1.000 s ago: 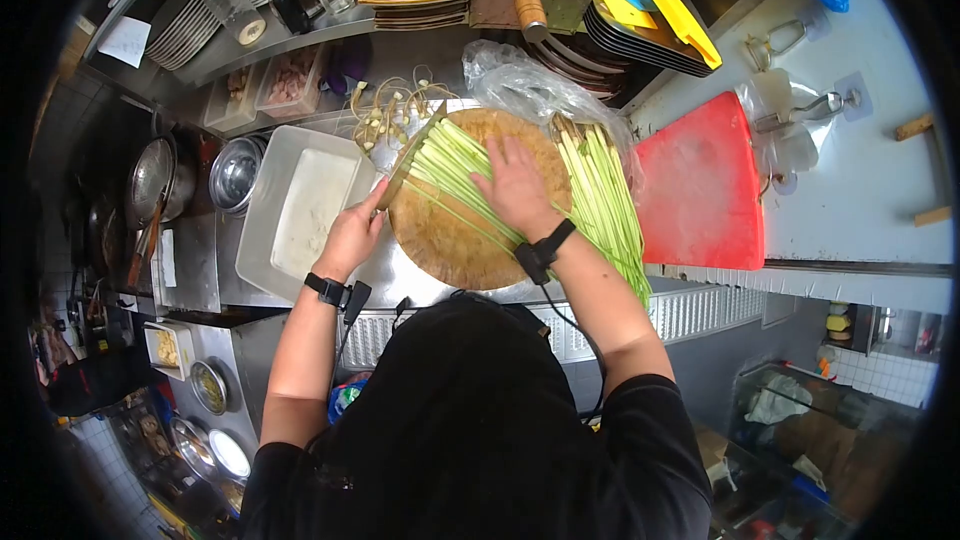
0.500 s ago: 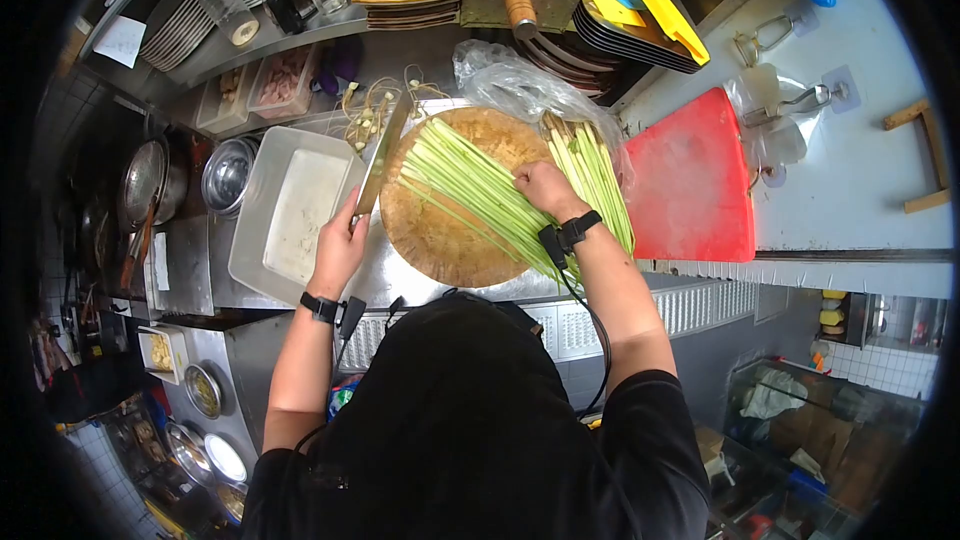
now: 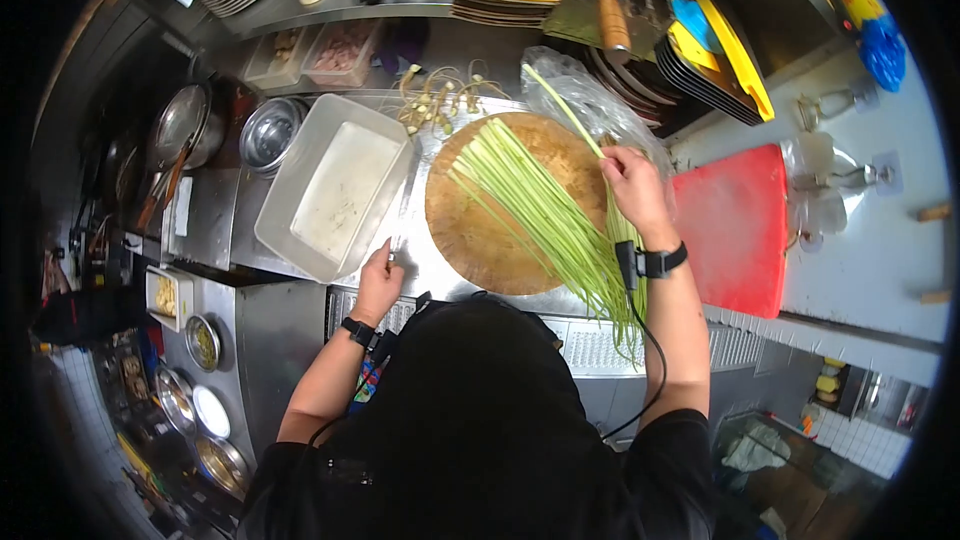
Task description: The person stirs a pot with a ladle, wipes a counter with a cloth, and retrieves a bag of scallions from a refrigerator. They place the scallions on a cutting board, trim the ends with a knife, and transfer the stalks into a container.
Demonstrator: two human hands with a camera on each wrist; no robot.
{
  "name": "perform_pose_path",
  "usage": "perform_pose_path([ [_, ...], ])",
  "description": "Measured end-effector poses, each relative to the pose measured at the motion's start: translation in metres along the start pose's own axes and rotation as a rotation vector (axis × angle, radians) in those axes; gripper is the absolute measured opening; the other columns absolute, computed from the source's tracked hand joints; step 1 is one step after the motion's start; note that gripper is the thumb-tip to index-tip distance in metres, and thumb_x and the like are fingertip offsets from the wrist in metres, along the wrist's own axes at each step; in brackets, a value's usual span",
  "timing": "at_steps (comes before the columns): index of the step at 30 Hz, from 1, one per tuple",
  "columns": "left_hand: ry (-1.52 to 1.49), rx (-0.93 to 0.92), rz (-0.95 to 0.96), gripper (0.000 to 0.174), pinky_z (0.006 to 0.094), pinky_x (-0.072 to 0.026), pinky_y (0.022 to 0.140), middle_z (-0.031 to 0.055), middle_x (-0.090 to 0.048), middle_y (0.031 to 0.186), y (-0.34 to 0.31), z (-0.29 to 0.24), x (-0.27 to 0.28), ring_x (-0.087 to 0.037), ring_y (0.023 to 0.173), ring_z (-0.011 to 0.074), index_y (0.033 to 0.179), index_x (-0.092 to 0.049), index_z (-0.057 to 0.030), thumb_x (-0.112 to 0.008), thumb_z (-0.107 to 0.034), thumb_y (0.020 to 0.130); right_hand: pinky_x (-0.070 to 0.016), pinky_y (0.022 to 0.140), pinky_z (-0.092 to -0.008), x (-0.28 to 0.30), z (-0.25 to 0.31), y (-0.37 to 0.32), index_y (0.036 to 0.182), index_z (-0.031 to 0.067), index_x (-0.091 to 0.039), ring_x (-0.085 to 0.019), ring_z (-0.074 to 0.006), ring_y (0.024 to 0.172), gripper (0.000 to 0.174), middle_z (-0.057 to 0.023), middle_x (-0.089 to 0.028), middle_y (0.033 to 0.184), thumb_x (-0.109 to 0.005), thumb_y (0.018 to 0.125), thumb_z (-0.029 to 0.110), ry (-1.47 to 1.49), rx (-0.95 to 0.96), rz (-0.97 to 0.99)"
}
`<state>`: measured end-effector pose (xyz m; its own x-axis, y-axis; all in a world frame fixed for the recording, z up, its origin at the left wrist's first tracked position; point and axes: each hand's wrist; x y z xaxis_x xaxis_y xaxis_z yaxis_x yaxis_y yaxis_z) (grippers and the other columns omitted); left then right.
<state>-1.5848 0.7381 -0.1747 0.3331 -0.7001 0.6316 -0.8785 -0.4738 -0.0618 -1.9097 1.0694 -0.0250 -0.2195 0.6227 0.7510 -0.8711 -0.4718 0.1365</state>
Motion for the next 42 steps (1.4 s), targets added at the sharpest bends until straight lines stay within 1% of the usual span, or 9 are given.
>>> perform_pose_path([
  [7,0.207,-0.067,0.024,0.055,0.0474,-0.054,0.085,0.021,-0.062,0.1,-0.013,0.011,-0.018,-0.063,0.094,0.0396,0.141,-0.053,0.004,-0.061,-0.004,0.087,-0.0488,0.07,-0.0237,-0.023,0.069,-0.006,0.114,-0.0013,-0.073,-0.056,-0.0057,0.076,0.021,0.0013,-0.067,0.088,-0.072,0.096,0.01,0.337,-0.059,0.232],
  [20,0.375,-0.23,0.119,0.035,0.0458,-0.054,0.08,0.0185,-0.066,0.089,-0.005,0.028,-0.007,-0.065,0.088,0.0373,0.123,-0.065,-0.0003,-0.067,-0.008,0.089,-0.0504,0.068,-0.0263,-0.159,0.153,0.012,0.11,-0.0024,-0.073,-0.059,-0.0079,0.073,0.022,-0.0012,-0.069,0.083,-0.075,0.094,0.013,0.376,-0.087,0.524],
  [22,0.103,-0.179,-0.053,0.031,0.0455,-0.0553,0.076,0.0193,-0.067,0.089,0.007,0.007,0.01,-0.067,0.081,0.0371,0.121,-0.068,-0.0006,-0.068,-0.015,0.093,-0.0504,0.068,-0.0265,-0.171,0.16,0.016,0.11,-0.0011,-0.073,-0.059,-0.0081,0.074,0.022,-0.0008,-0.07,0.084,-0.075,0.094,0.014,0.362,-0.084,0.542],
  [23,0.027,-0.227,-0.159,0.03,0.0389,-0.0556,0.069,0.0164,-0.069,0.09,0.02,-0.001,0.018,-0.068,0.074,0.0295,0.121,-0.067,0.0007,-0.066,-0.02,0.099,-0.0505,0.068,-0.0267,-0.178,0.164,0.017,0.111,-0.0007,-0.073,-0.059,-0.0084,0.074,0.022,-0.0006,-0.07,0.084,-0.075,0.094,0.014,0.356,-0.069,0.549],
  [25,-0.607,0.23,-0.145,0.027,0.033,-0.0534,0.067,0.0093,-0.071,0.088,0.043,-0.048,0.054,-0.069,0.078,0.0198,0.115,-0.069,0.0008,-0.066,-0.023,0.103,-0.051,0.069,-0.0275,-0.193,0.172,0.018,0.111,-0.0002,-0.073,-0.06,-0.0092,0.073,0.023,-0.0012,-0.07,0.084,-0.075,0.094,0.015,0.346,-0.04,0.574],
  [26,-0.61,0.233,-0.152,0.027,0.033,-0.0534,0.067,0.0093,-0.071,0.088,0.059,-0.045,0.059,-0.069,0.078,0.0198,0.115,-0.069,0.0008,-0.066,-0.023,0.103,-0.051,0.069,-0.0275,-0.201,0.176,0.02,0.111,-0.0002,-0.073,-0.06,-0.0092,0.073,0.023,-0.0012,-0.07,0.084,-0.075,0.094,0.015,0.343,-0.035,0.58],
  [28,-1.28,0.339,-0.082,0.029,0.0264,-0.0526,0.066,0.0057,-0.072,0.092,0.093,-0.037,0.071,-0.067,0.078,0.0119,0.117,-0.066,0.002,-0.062,-0.024,0.106,-0.0515,0.069,-0.029,-0.217,0.184,0.021,0.112,-0.0001,-0.074,-0.061,-0.0104,0.073,0.023,-0.0033,-0.071,0.083,-0.074,0.094,0.015,0.369,-0.025,0.625],
  [32,-1.45,0.35,0.073,0.024,0.0241,-0.0532,0.069,0.0072,-0.072,0.096,0.129,-0.003,0.089,-0.067,0.078,0.0126,0.118,-0.064,0.0003,-0.058,-0.021,0.108,-0.0518,0.068,-0.0319,-0.25,0.191,0.029,0.111,-0.001,-0.074,-0.064,-0.0143,0.073,0.025,-0.0077,-0.072,0.082,-0.073,0.095,0.017,0.408,0.017,0.65],
  [42,-1.424,0.521,-0.063,0.02,0.0251,-0.0566,0.074,0.0086,-0.072,0.096,0.156,0.072,0.092,-0.068,0.08,0.0145,0.111,-0.064,-0.0016,-0.057,-0.019,0.108,-0.0505,0.066,-0.0357,-0.282,0.172,0.038,0.087,-0.0003,-0.071,-0.062,-0.0189,0.067,0.03,-0.0086,-0.068,0.072,-0.059,0.099,0.025,0.201,-0.134,0.782],
])
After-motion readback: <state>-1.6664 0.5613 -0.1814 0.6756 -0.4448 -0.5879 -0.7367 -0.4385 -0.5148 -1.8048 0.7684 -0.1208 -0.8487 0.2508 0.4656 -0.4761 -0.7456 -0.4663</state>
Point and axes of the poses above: each hand's wrist, its own y-axis towards the middle knuckle, its own x-axis out of the back of the hand, z = x × y
